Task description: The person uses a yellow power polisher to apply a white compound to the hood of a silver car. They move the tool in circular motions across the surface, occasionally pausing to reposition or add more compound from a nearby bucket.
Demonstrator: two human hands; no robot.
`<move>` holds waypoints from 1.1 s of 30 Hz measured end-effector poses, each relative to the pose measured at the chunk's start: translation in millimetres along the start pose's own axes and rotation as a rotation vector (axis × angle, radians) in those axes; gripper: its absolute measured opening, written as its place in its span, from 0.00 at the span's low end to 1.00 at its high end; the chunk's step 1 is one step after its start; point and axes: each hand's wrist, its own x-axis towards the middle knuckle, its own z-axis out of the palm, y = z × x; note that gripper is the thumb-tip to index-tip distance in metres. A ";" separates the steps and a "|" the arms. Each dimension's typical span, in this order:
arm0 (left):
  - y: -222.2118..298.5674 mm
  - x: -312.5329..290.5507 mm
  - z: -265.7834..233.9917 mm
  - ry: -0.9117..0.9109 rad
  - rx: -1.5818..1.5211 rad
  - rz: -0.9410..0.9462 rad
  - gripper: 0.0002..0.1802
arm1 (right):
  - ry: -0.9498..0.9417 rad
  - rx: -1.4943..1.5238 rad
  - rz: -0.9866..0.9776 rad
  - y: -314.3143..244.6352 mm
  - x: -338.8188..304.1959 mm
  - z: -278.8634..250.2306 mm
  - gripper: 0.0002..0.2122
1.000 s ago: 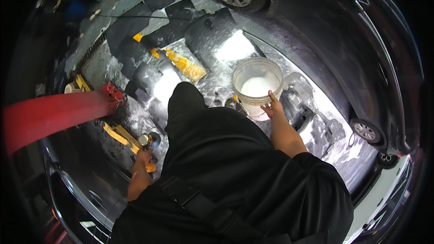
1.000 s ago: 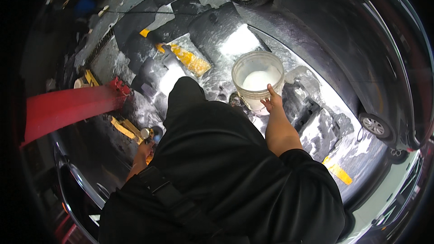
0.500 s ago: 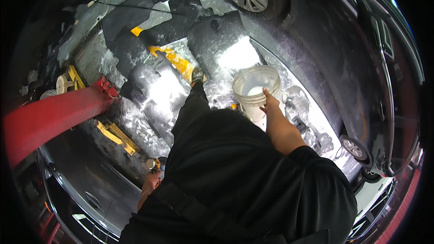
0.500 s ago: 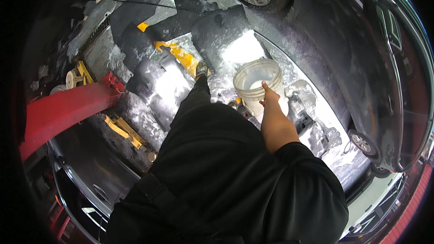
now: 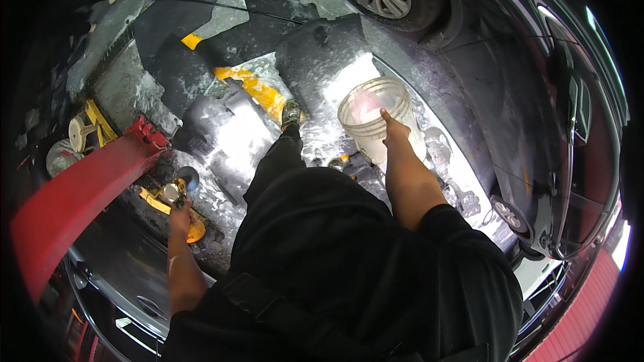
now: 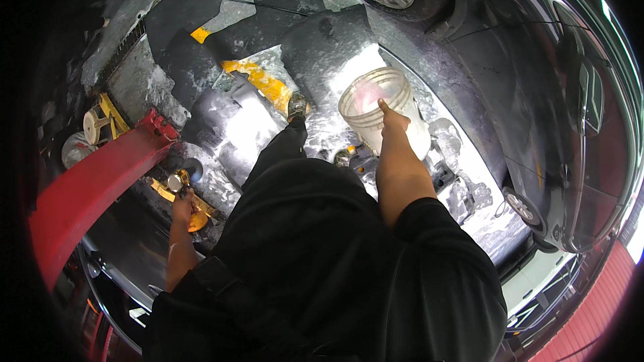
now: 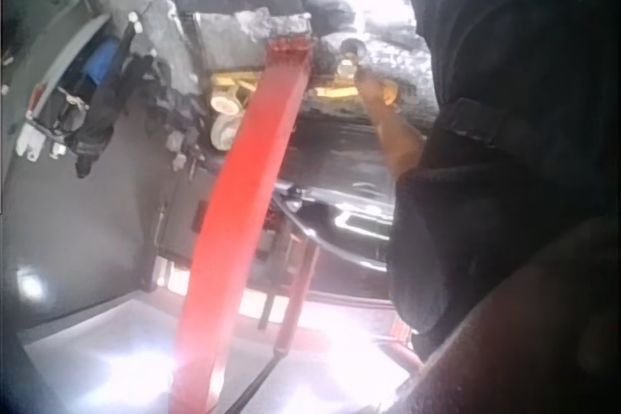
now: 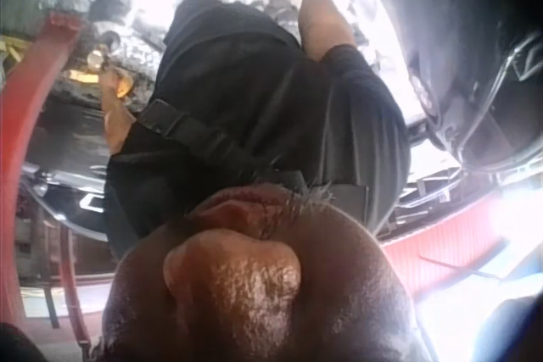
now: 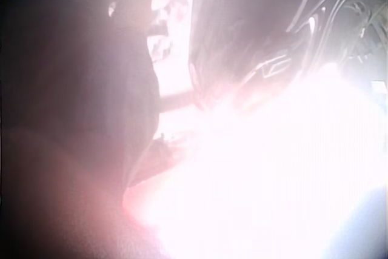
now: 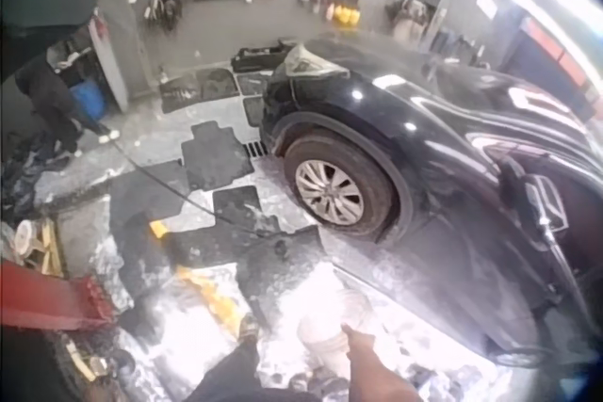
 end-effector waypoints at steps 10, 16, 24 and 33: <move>24.1 26.0 18.6 -0.061 0.352 0.128 0.24 | -0.017 -0.123 -0.114 -68.9 -37.3 41.7 0.64; -1.2 -3.1 44.5 -0.120 0.659 0.143 0.29 | -0.212 0.136 -0.122 -66.4 -3.5 33.6 0.60; -69.7 -66.1 74.4 -0.065 0.470 0.101 0.27 | -0.554 0.498 -0.026 25.2 51.5 -63.3 0.50; -161.7 -169.8 86.7 0.069 0.210 0.113 0.20 | -0.560 0.707 0.238 141.6 126.7 -131.1 0.55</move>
